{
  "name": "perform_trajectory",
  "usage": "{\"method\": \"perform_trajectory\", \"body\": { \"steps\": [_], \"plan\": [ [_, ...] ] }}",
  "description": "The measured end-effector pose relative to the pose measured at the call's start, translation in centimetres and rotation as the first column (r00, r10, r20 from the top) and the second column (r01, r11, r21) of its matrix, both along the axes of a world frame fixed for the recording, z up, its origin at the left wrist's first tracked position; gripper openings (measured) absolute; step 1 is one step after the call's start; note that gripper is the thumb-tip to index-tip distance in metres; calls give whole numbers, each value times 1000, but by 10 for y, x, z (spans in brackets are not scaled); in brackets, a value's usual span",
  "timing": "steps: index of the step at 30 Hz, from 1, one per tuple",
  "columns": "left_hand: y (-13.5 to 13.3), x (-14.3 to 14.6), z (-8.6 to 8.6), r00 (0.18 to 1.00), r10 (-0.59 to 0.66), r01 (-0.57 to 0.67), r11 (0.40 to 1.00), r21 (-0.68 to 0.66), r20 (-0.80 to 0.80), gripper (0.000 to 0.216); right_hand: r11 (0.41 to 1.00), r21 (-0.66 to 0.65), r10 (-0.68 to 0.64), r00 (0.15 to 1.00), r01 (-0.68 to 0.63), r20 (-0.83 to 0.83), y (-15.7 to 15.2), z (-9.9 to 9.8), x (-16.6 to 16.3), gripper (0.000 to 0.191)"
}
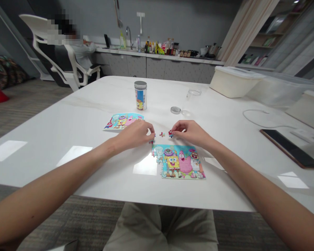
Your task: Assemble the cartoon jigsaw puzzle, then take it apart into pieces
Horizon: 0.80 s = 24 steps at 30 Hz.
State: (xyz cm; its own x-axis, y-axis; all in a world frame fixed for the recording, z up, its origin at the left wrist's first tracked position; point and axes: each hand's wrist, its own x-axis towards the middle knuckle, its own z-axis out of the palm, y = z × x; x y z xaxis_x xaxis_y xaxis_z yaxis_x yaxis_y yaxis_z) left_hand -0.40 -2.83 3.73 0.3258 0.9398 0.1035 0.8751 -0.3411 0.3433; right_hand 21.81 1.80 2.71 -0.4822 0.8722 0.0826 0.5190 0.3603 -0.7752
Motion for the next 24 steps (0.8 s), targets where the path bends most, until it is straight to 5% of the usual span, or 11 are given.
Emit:
{"method": "perform_trajectory", "body": {
  "steps": [10, 15, 24],
  "plan": [
    [-4, 4, 7, 946, -138, 237, 912, -335, 294, 30, 955, -180, 216, 968, -237, -131, -19, -1, -14, 10],
    [-5, -8, 20, 973, -160, 227, 792, -567, 167, 30, 950, -121, 277, 956, -287, -97, -21, 3, -11, 12],
    [-8, -8, 21, 989, -145, 108, 775, -622, -8, 27, 881, -101, 468, 883, -461, 49, -27, 6, -9, 7]
  ]
}}
